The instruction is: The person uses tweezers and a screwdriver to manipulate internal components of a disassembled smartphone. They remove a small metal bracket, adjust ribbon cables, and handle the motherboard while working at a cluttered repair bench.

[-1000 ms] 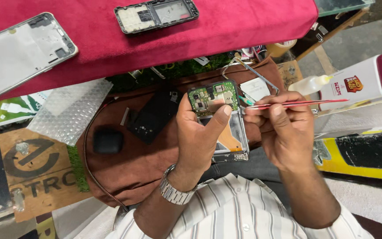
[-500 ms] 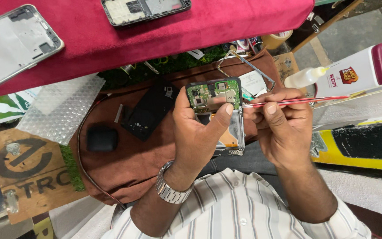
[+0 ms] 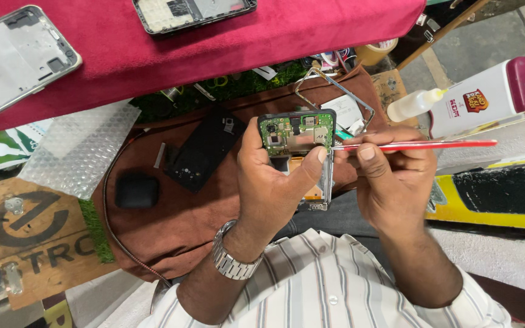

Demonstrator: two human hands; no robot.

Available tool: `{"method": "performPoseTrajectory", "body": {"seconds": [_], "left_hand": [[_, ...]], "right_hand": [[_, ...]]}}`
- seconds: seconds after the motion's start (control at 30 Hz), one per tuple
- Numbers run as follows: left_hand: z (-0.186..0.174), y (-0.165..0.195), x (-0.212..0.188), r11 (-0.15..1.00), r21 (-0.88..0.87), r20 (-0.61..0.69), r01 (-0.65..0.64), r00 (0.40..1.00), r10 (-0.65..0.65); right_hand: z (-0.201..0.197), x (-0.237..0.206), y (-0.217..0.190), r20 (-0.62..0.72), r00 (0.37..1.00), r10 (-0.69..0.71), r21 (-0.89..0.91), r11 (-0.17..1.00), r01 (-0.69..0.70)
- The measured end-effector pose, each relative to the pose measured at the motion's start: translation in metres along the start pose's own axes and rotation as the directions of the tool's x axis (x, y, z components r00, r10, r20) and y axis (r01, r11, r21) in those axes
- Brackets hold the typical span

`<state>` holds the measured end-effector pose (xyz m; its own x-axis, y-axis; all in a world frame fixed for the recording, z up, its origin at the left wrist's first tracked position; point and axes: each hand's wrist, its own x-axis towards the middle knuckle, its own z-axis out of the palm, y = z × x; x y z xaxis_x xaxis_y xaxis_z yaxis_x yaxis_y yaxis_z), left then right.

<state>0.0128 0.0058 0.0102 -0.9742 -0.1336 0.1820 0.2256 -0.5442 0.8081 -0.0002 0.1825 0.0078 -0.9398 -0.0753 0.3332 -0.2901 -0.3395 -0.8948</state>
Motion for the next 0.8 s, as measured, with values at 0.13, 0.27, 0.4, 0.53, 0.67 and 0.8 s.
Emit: {"method": "performPoseTrajectory", "body": {"seconds": [0.13,0.27,0.4,0.53,0.67,0.8], "left_hand": [[0.0,0.001,-0.001,0.998,0.066,-0.011,-0.024,1.0,0.024],[-0.002,-0.002,-0.001,0.992,0.123,-0.034,-0.037,0.999,0.042],[-0.003,-0.005,-0.002,0.997,0.07,-0.037,-0.041,0.998,0.044],[-0.003,-0.006,-0.003,0.998,0.047,-0.027,-0.043,0.999,0.044],[-0.003,-0.007,-0.003,0.999,0.045,-0.031,-0.024,0.999,0.025],[-0.004,-0.007,-0.003,0.998,0.056,-0.011,-0.024,1.0,0.025]], "right_hand": [[0.005,-0.006,-0.004,0.04,0.993,-0.11,-0.183,0.976,0.116],[0.009,-0.01,-0.007,0.041,0.987,-0.153,-0.28,0.947,0.158],[0.013,-0.013,-0.007,0.028,0.988,-0.149,-0.243,0.958,0.151],[0.014,-0.015,-0.006,0.033,0.983,-0.179,-0.227,0.957,0.182],[0.013,-0.015,-0.006,0.013,0.986,-0.166,-0.208,0.964,0.165],[0.011,-0.015,-0.005,0.011,0.988,-0.157,-0.186,0.97,0.156]]}}
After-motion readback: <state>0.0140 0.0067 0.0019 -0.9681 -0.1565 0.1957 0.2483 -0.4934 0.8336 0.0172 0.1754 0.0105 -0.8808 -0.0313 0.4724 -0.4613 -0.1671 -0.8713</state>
